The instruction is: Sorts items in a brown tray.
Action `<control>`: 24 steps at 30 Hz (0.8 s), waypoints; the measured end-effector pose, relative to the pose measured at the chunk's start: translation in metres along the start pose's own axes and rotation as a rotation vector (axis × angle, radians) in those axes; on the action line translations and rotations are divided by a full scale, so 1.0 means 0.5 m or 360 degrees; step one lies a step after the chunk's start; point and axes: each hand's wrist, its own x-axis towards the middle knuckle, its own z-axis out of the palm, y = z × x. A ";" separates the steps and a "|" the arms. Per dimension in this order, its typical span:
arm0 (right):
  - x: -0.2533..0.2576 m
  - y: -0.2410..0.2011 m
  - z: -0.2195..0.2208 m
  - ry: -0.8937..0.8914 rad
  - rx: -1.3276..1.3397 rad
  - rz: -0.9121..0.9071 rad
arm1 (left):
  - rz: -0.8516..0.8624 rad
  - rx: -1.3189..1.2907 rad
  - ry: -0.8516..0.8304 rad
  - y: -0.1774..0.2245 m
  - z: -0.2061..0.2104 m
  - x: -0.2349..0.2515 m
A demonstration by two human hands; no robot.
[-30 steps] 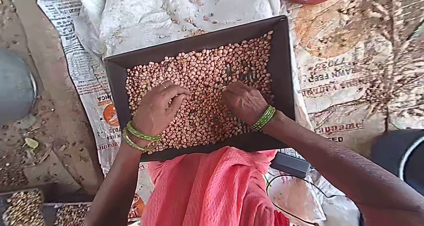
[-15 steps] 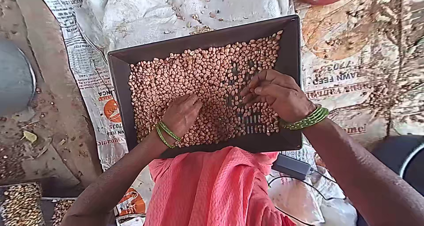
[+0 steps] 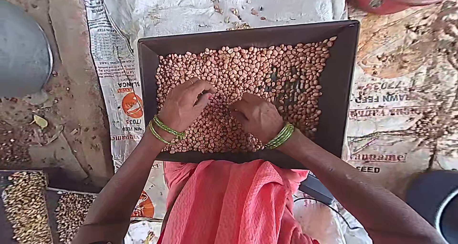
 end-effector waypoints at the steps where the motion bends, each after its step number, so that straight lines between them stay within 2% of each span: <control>1: 0.007 -0.003 0.015 0.0001 -0.0106 -0.0073 | 0.0009 0.0002 0.0001 0.003 -0.003 -0.007; 5: 0.012 -0.011 0.048 0.0047 -0.0425 -0.0286 | 0.0045 0.0012 -0.0125 0.015 0.002 -0.026; 8: 0.015 -0.003 0.050 0.0063 -0.0397 -0.0294 | 0.0083 0.0039 -0.0219 0.020 0.022 -0.022; 11: 0.022 0.005 0.003 -0.0038 0.0084 0.0180 | 0.0178 0.0083 -0.0267 0.017 0.046 -0.016; 13: 0.014 0.029 -0.054 -0.0025 0.0639 0.0519 | 0.0253 0.0126 -0.0272 0.012 0.063 -0.013; 15: -0.006 0.065 -0.096 0.0032 0.1306 0.0651 | 0.0379 0.0201 -0.0200 0.003 0.085 -0.010; 17: -0.025 0.087 -0.125 0.0004 0.1621 0.0654 | 0.0442 0.0281 -0.0141 0.004 0.100 -0.007; 20: -0.035 0.066 -0.132 -0.0098 0.1498 0.0668 | 0.0412 0.0403 -0.0253 0.019 0.100 0.004; 22: -0.031 0.031 -0.108 -0.0173 0.1129 0.0605 | 0.0461 0.0505 -0.0342 0.028 0.096 0.010; 24: -0.028 0.002 -0.070 -0.0173 0.0738 0.0377 | 0.0553 0.0577 -0.0396 0.028 0.091 0.018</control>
